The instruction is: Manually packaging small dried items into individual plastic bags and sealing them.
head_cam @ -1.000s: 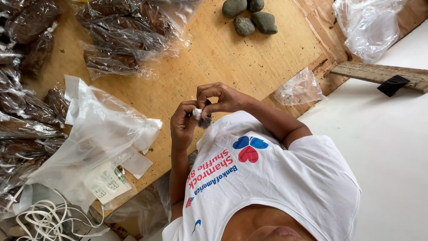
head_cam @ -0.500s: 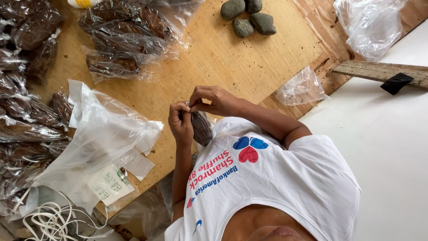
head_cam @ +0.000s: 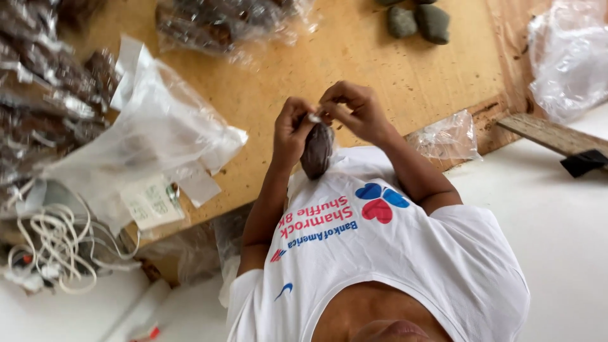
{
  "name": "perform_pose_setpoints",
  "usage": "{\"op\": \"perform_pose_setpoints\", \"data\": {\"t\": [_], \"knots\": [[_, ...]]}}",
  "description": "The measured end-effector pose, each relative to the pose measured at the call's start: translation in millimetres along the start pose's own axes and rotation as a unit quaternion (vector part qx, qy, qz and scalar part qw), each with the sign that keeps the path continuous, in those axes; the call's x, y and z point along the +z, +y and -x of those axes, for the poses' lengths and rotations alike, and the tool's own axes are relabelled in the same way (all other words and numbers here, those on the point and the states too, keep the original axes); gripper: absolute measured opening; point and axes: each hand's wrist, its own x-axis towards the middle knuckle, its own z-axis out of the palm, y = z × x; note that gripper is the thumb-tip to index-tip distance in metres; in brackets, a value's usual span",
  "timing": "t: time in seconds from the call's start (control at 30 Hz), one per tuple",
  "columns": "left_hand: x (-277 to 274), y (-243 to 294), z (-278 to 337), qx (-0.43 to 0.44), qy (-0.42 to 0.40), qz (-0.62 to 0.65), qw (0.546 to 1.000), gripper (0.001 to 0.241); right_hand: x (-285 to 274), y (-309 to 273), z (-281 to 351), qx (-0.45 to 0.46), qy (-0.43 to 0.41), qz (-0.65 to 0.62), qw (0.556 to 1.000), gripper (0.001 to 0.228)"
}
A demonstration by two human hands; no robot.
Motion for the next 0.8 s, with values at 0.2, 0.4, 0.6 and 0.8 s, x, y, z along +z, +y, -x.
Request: {"op": "perform_pose_setpoints", "data": {"t": [0.2,0.4,0.6,0.8], "knots": [[10.2,10.4,-2.9,0.007,0.007,0.103,0.995,0.012,-6.8,23.7,8.5,0.081,-0.024,-0.120,0.989,0.012],[8.5,13.0,-6.0,-0.019,-0.011,0.144,0.989,0.013,-4.0,29.1,10.1,0.082,0.008,-0.121,0.989,0.003],[11.2,16.6,-4.2,-0.070,0.002,0.206,0.976,0.019,-8.0,35.5,11.2,0.084,0.030,-0.121,0.989,0.005],[11.2,15.7,-5.3,-0.094,-0.004,0.187,0.978,0.025,-7.6,36.2,10.7,0.045,0.053,-0.117,0.991,0.007]]}}
